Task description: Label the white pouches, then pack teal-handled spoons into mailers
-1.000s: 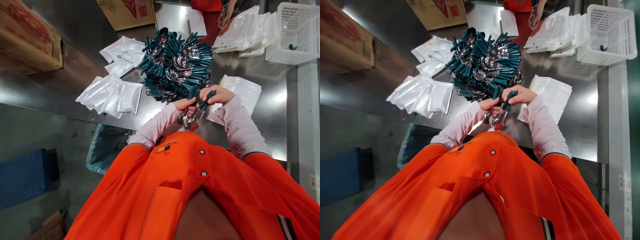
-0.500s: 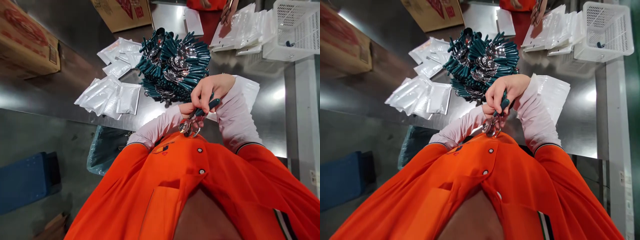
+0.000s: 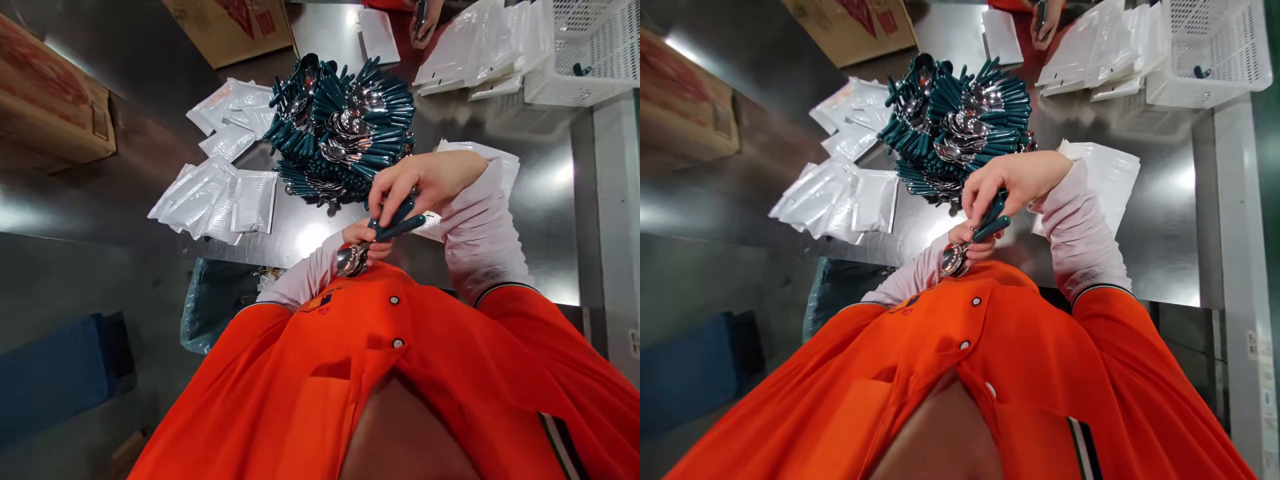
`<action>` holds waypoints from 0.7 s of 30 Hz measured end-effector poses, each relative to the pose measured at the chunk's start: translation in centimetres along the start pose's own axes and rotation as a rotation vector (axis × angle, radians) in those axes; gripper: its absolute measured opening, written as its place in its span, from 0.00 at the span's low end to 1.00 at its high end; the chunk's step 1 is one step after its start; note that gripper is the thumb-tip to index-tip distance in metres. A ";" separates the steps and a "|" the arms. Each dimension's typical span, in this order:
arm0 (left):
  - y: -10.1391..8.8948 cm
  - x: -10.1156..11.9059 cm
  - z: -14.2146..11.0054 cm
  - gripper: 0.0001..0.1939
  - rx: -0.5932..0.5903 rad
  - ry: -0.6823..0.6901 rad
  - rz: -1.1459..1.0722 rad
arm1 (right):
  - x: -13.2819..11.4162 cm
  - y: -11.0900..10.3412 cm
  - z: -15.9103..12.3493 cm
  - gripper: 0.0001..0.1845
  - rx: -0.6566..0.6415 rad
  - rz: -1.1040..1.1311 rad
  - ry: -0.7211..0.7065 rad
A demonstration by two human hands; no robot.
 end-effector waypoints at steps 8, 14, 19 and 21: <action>-7.2 1.7 -3.4 0.21 0.240 0.111 -0.255 | 20.1 -4.4 -8.7 0.07 0.879 -0.101 0.599; -8.4 1.1 -2.2 0.23 0.401 0.241 -0.285 | 30.6 2.1 -9.1 0.10 0.966 -0.320 0.851; -9.0 1.0 -1.3 0.19 0.418 0.255 -0.234 | 29.8 3.6 -10.4 0.10 0.965 -0.294 0.716; -9.5 1.3 -1.2 0.20 0.405 0.277 -0.233 | 28.2 3.6 -10.8 0.08 1.049 -0.212 0.627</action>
Point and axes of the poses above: each hand's wrist, its own z-axis towards the middle knuckle, its own y-axis out of the palm, x = y × z, the point moved 9 cm from there along z, towards the middle knuckle, and after that the axes turned 2 degrees about -y, right-handed, at the moved point
